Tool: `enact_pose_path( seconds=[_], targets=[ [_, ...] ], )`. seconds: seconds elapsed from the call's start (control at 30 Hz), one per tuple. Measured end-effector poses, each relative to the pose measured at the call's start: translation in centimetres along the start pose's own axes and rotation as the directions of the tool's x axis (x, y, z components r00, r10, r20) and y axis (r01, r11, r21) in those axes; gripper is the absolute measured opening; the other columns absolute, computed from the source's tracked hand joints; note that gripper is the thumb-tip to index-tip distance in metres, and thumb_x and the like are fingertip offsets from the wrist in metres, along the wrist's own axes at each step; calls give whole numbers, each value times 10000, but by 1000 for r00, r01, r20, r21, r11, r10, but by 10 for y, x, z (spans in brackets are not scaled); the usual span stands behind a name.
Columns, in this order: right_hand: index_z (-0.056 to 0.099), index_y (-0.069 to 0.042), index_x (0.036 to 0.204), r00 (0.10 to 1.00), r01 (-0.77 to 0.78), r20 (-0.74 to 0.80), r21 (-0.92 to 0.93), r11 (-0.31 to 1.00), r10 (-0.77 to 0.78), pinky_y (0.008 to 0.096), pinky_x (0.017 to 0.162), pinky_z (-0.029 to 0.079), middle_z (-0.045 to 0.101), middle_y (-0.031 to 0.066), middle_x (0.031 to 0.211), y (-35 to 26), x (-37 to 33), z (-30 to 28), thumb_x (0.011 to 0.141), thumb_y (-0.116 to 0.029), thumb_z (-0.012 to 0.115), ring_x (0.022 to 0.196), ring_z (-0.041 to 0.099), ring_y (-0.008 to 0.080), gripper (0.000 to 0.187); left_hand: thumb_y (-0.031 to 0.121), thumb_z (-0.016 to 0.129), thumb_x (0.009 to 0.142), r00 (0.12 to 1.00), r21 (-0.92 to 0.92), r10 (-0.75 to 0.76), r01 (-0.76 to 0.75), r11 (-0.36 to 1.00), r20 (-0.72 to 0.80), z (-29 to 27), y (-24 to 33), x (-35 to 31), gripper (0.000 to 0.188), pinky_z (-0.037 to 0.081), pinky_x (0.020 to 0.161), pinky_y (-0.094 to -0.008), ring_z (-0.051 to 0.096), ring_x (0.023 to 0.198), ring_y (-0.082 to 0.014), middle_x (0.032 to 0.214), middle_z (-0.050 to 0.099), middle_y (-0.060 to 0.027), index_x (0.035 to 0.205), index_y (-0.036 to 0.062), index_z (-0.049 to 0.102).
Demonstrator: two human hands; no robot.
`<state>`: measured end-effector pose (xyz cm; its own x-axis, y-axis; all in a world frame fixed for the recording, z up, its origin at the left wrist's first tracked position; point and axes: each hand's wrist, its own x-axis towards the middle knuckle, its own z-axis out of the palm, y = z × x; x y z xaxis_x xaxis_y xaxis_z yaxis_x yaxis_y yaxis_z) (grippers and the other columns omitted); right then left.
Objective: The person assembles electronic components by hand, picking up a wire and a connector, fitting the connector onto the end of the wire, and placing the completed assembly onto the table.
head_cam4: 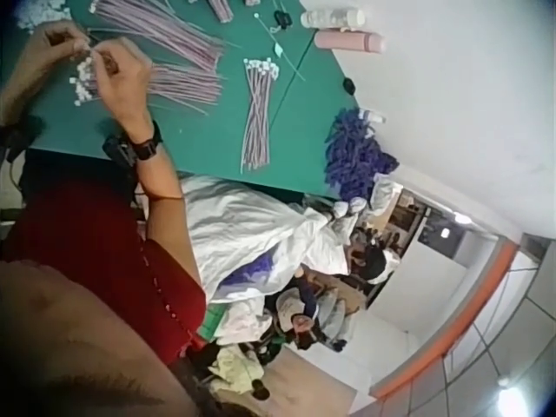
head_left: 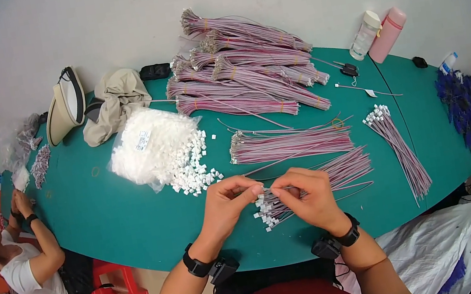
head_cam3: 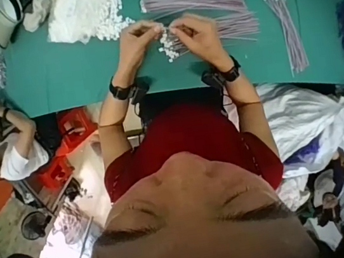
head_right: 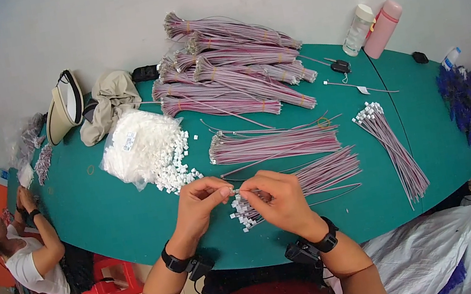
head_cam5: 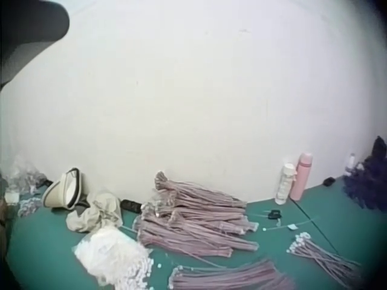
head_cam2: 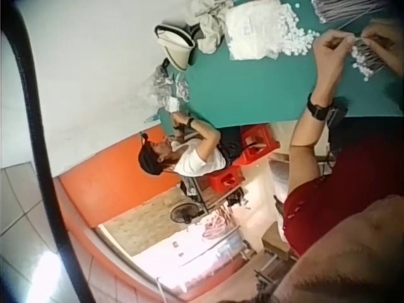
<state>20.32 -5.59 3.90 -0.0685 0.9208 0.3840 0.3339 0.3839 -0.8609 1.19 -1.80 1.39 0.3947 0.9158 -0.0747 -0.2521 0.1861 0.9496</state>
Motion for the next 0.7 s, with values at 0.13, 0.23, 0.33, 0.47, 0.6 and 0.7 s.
enact_pose_path(
  seconds=[0.13,0.23,0.33,0.47,0.6,0.7],
  targets=[
    [672,-17,855,1000,18,9,-28,999,-18,259,448,345,587,47,680,-2,0,-1,814,-21,713,490,464,111,58,39,710,863,1000,-10,-17,17,1000,-2,0,0,0,85,489,690,-238,614,748,-111,868,703,-78,934,-8,717],
    [671,-15,846,1000,-23,19,-21,1000,24,254,450,339,591,41,683,-1,0,-1,819,-23,708,495,460,99,47,41,709,864,1000,-34,-28,28,999,2,-1,-2,0,85,489,691,-239,614,745,-112,862,703,-78,934,-7,717],
    [670,-13,840,996,-81,39,31,996,80,249,452,334,595,36,686,0,0,-2,822,-23,704,499,457,89,39,43,708,865,999,-54,-36,37,998,8,-1,-4,0,84,489,693,-241,613,742,-113,862,703,-77,933,-6,717],
    [669,-11,832,992,-118,49,76,990,114,244,454,327,600,29,690,1,0,-3,825,-23,700,504,453,75,34,42,708,865,999,-42,-50,50,998,-2,-1,-3,0,83,489,694,-243,613,740,-116,860,701,-76,931,-8,716],
    [668,-12,831,994,-106,45,57,993,103,245,453,332,600,30,692,-1,1,-3,823,-22,700,503,456,79,35,41,715,860,998,-55,-58,58,997,10,-1,-3,1,85,489,694,-241,614,742,-112,861,701,-74,931,-7,717],
    [666,-13,831,996,-85,30,20,996,85,249,453,340,599,35,691,-2,1,-1,821,-20,700,500,462,88,36,37,719,856,999,2,-43,43,999,-6,0,-1,0,87,489,687,-235,616,742,-107,864,702,-73,932,-4,718]
  ],
)
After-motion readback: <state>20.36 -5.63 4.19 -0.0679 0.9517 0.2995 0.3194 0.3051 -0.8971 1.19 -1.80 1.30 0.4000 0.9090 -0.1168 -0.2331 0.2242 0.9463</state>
